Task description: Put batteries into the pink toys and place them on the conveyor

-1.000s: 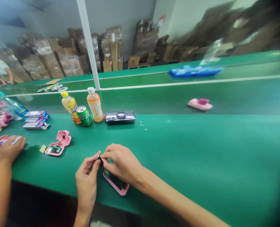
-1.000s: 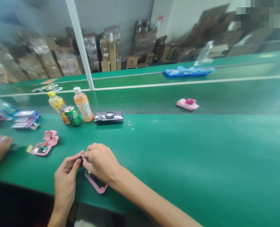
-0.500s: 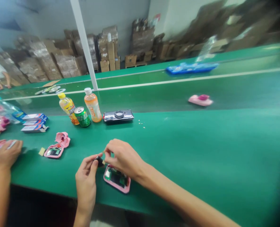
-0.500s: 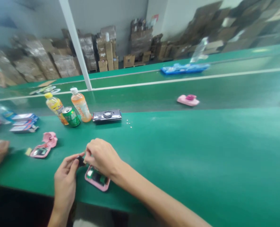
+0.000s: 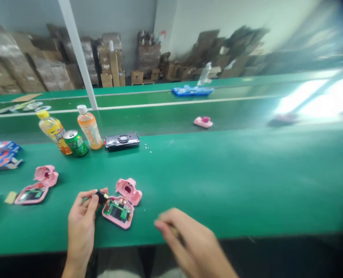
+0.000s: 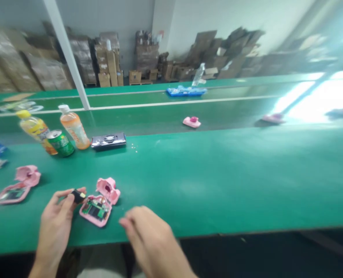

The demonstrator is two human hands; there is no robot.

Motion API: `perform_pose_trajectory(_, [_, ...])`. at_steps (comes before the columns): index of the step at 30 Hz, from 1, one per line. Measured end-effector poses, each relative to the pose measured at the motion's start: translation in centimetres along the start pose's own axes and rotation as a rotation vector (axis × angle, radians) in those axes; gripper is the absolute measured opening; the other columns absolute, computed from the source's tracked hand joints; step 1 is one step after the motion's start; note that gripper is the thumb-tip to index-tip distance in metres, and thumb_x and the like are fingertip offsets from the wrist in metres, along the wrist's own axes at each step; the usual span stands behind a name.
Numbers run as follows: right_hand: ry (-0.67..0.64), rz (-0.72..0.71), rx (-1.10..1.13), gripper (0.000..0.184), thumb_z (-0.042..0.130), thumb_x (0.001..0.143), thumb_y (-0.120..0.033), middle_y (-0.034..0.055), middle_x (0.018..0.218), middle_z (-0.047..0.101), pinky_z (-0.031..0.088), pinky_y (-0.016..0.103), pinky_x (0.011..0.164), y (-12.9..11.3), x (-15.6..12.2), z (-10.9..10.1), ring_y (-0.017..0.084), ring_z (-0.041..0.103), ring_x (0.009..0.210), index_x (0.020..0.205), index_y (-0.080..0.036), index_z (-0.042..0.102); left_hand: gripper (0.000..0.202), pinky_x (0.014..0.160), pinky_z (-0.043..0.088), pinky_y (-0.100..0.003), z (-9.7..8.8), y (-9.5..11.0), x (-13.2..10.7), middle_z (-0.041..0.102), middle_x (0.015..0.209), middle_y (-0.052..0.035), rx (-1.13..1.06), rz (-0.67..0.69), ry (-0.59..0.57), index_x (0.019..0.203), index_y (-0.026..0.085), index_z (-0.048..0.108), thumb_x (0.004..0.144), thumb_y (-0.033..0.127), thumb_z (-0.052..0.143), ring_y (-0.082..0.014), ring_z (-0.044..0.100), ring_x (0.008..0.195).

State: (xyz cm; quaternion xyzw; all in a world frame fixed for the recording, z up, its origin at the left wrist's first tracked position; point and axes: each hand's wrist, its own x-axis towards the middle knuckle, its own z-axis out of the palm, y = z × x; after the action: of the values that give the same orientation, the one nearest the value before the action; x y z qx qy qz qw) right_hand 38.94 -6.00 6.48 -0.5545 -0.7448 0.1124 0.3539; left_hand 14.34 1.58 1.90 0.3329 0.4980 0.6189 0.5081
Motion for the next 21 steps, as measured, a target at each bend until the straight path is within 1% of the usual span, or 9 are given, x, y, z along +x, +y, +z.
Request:
perform_pose_trajectory(1, [-0.01,-0.06,0.06,0.021,0.039,0.109,-0.029,0.001,0.084,0.068,0.058,0.032,0.064,-1.2,1.3,1.9,0.021,0.066,0.072,0.098,-0.031,0.057,0.044,0.075,0.063,-0.027,0.0,0.0,0.0,0.081,0.101,-0.0105,0.01,0.009,-0.009,0.099,0.017,0.062,0.078,0.046,0.087,-0.0236,0.078,0.09])
perform_pose_trajectory(2, [-0.016,-0.122,0.062,0.022,0.041,0.108,-0.023,0.0023,0.087,0.068,0.057,0.032,0.07,-2.2,2.9,3.7,0.021,0.066,0.076,0.098,-0.027,0.059,0.043,0.076,0.063,-0.027,0.0,0.0,-0.1,0.081,0.1,-0.0101,0.022,0.022,-0.018,0.101,0.017,0.062,0.079,0.046,0.086,-0.0235,0.078,0.09])
perform_pose_trajectory(4, [-0.085,-0.175,-0.028,0.019,0.049,0.106,-0.016,0.0053,0.089,0.068,0.053,0.032,0.074,-3.8,6.0,6.3,0.022,0.065,0.082,0.094,-0.019,0.063,0.042,0.077,0.063,-0.027,-0.1,-0.1,-0.2,0.081,0.099,-0.0098,0.046,0.051,-0.033,0.103,0.017,0.062,0.081,0.047,0.084,-0.0233,0.078,0.091])
perform_pose_trajectory(6, [-0.171,-0.189,-0.137,0.016,0.057,0.102,-0.012,0.0066,0.088,0.068,0.049,0.031,0.073,-4.6,8.0,7.8,0.022,0.063,0.084,0.089,-0.016,0.066,0.043,0.079,0.063,-0.028,-0.2,-0.2,-0.3,0.081,0.099,-0.0098,0.066,0.064,-0.032,0.104,0.017,0.062,0.082,0.048,0.083,-0.0237,0.078,0.092])
perform_pose_trajectory(8, [-0.24,-0.201,-0.181,0.015,0.06,0.101,-0.01,0.0062,0.087,0.068,0.047,0.03,0.074,-4.8,8.9,8.3,0.021,0.063,0.083,0.09,-0.015,0.068,0.043,0.081,0.064,-0.029,-0.2,-0.4,-0.3,0.081,0.1,-0.0104,0.082,0.071,-0.007,0.104,0.017,0.063,0.082,0.049,0.083,-0.0242,0.078,0.095])
perform_pose_trajectory(11, [-0.301,-0.227,-0.212,0.013,0.061,0.1,-0.01,0.0056,0.086,0.068,0.044,0.03,0.074,-4.9,9.3,8.1,0.021,0.062,0.081,0.091,-0.015,0.07,0.043,0.082,0.064,-0.029,-0.1,-0.4,-0.4,0.081,0.1,-0.0114,0.117,0.09,0.032,0.101,0.017,0.065,0.081,0.05,0.082,-0.0246,0.078,0.095])
perform_pose_trajectory(13, [-0.324,-0.258,-0.244,0.016,0.062,0.1,-0.011,0.0056,0.084,0.068,0.042,0.03,0.072,-5.0,9.6,8.0,0.02,0.062,0.078,0.087,-0.015,0.07,0.043,0.081,0.064,-0.029,-0.1,-0.4,-0.4,0.081,0.099,-0.0114,0.127,0.098,0.04,0.1,0.017,0.065,0.081,0.052,0.082,-0.0251,0.079,0.095])
perform_pose_trajectory(17, [-0.316,-0.336,-0.301,0.019,0.06,0.098,-0.008,0.0062,0.078,0.066,0.04,0.032,0.068,-5.2,10.2,8.4,0.021,0.06,0.072,0.083,-0.014,0.071,0.04,0.085,0.063,-0.03,-0.1,-0.3,-0.3,0.082,0.1,-0.0093,0.112,0.088,0.026,0.101,0.019,0.063,0.084,0.051,0.079,-0.0256,0.078,0.098])
perform_pose_trajectory(21, [-0.267,-0.295,-0.312,0.021,0.056,0.098,-0.006,0.0086,0.081,0.066,0.04,0.036,0.068,-4.7,10.3,8.9,0.025,0.061,0.076,0.084,-0.012,0.07,0.038,0.085,0.064,-0.031,-0.2,-0.3,-0.3,0.082,0.101,-0.0083,0.117,0.085,-0.003,0.103,0.02,0.062,0.086,0.051,0.077,-0.0257,0.078,0.098])
